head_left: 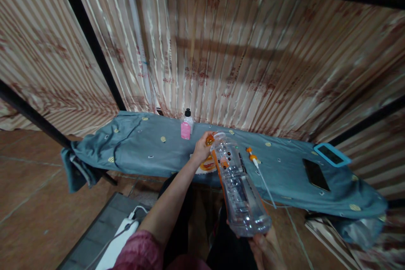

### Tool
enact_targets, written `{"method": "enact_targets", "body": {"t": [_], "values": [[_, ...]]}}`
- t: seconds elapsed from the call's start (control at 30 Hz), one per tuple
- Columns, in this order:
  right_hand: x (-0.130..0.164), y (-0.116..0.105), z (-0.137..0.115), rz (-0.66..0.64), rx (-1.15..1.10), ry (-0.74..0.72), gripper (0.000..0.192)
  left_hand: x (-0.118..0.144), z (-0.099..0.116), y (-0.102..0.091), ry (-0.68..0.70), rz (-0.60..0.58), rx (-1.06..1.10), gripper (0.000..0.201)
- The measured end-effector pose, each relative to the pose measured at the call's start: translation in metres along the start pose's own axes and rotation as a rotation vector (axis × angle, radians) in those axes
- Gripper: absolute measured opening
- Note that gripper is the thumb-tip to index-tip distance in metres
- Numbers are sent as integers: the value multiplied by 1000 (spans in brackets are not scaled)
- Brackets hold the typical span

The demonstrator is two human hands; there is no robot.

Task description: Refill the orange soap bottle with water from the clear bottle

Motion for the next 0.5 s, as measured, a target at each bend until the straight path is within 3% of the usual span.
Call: {"method": "enact_targets", "body": {"t": [0.5], "values": [[1,-2,2,34,11,12,79,2,8,-2,-5,4,-4,34]]}}
Point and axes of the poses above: each hand's wrist, its own x-axis away from the middle knuckle, its own y-axis out of the palm, z = x × y, the point moved 8 cm from there along -x, towards the middle knuckle, and after that the axes turned 10 degrees about -x, right-handed, at the moved point
